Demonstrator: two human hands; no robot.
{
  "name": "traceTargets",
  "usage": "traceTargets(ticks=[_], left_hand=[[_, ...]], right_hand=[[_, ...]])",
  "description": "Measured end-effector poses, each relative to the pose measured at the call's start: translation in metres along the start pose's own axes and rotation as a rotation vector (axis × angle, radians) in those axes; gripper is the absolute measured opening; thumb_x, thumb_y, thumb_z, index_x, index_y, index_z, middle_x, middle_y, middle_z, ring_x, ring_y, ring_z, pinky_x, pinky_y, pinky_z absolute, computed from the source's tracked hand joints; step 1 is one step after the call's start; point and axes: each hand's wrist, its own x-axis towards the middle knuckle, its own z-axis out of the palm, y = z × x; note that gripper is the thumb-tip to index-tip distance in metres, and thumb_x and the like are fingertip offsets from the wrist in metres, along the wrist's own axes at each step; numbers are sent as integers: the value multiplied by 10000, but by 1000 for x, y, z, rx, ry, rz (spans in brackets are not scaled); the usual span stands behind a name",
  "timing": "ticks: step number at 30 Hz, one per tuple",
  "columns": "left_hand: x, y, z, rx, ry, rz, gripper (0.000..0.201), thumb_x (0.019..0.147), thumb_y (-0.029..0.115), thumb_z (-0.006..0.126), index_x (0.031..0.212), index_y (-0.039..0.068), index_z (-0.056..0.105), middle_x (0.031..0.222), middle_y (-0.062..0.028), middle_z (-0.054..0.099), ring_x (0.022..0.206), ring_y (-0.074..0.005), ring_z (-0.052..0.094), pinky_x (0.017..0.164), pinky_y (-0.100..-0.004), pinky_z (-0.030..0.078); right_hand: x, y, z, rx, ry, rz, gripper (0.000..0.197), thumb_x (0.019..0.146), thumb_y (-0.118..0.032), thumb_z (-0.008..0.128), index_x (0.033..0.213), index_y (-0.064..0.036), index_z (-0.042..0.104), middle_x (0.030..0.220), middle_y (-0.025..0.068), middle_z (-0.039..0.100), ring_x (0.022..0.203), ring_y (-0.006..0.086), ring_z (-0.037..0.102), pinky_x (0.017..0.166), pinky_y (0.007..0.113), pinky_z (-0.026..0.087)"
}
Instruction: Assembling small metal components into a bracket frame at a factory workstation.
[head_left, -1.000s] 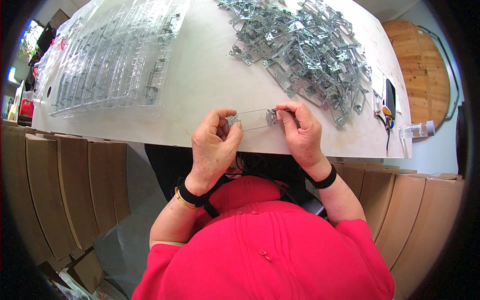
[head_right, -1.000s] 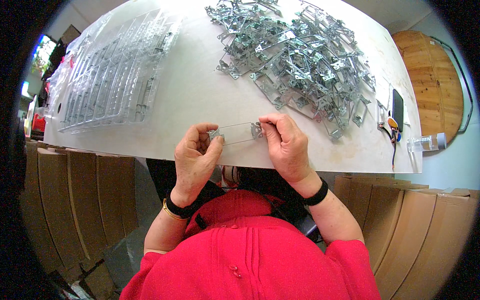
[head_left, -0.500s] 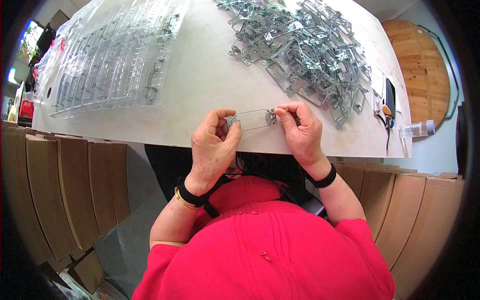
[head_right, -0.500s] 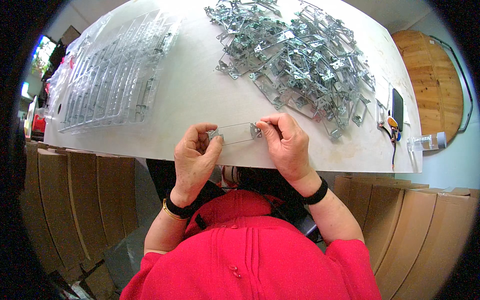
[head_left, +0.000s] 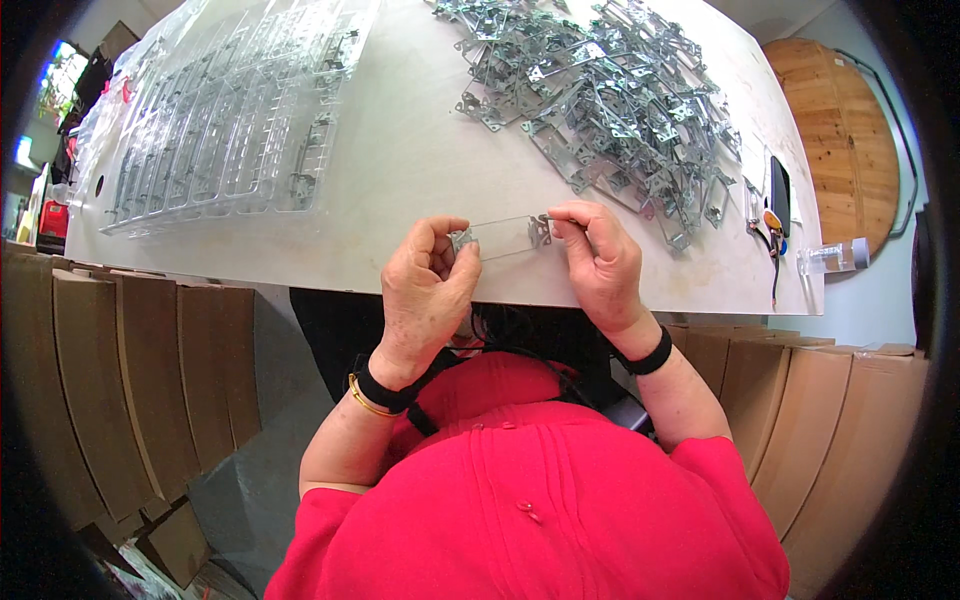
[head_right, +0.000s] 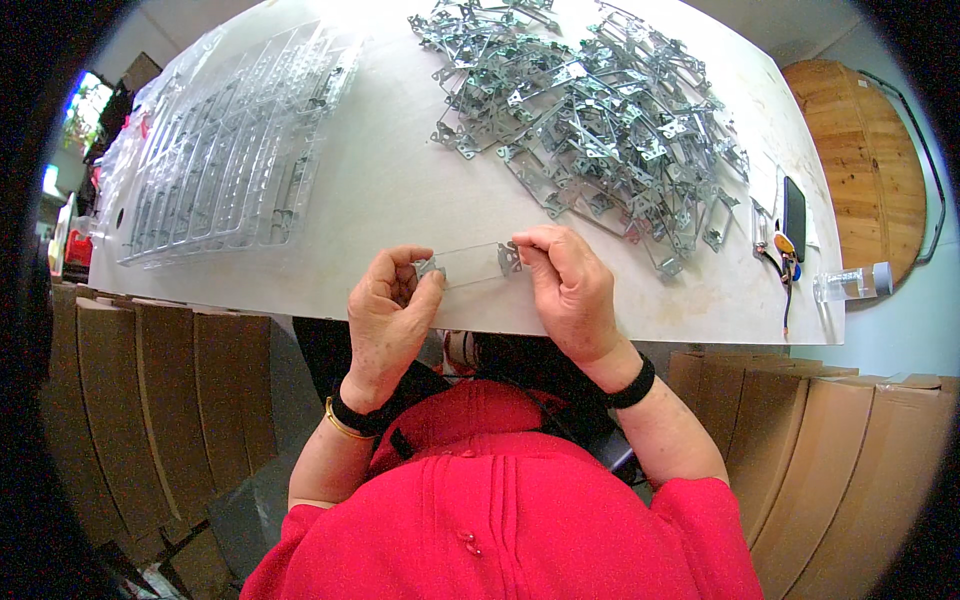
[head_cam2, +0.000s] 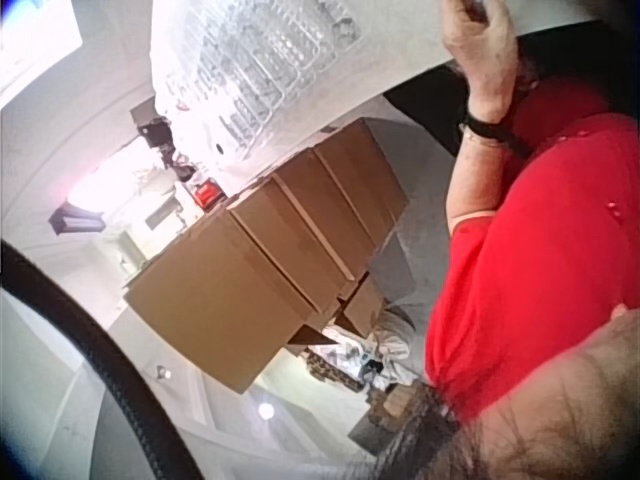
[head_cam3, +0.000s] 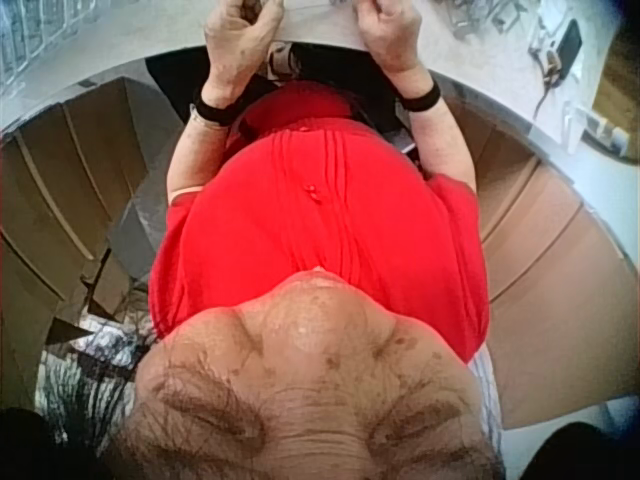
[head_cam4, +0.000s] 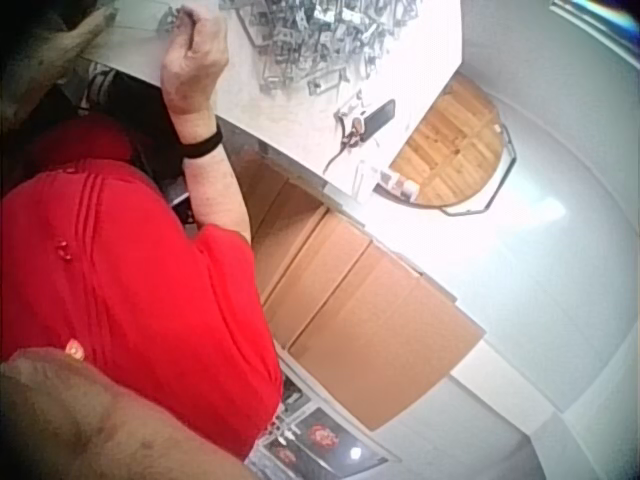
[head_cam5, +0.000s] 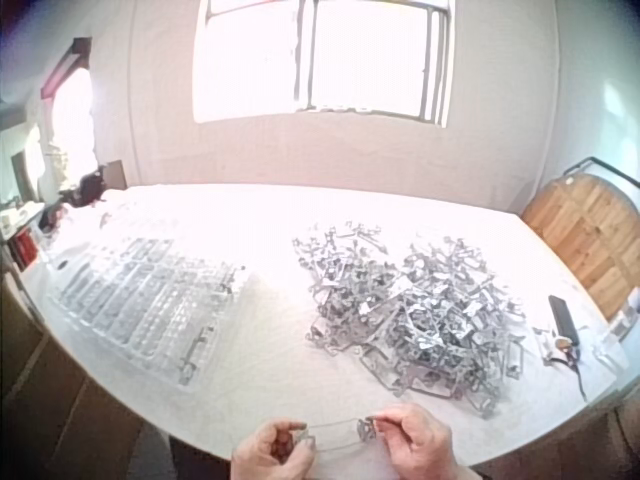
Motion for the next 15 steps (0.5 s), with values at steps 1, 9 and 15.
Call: traceTargets(ticks=[1,9,15], left_hand=[[0,0,0,-2,-1,1,217,970,32,728,1173,-22,674,794,92,514,687,0,458,583,-198,380],[0,-2,1,-39,54,-11,226,1006,29,697,1219,-27,647,853,67,540,730,-14,506,622,-198,426],[0,-3,1,-56,50,-21,225,1008,31,698,1219,-24,645,848,66,542,729,-13,503,623,-196,424]], right_hand=[[-1,0,0,10,22,-2,96,988,-2,725,1076,-29,699,970,120,721,846,236,711,749,334,564],[-4,1,-1,60,71,78,93,992,-27,737,1077,-33,700,956,101,708,813,194,674,734,310,546],[0,-4,-1,36,6,83,88,981,-64,764,1042,-42,705,889,91,693,756,186,651,684,315,523]])
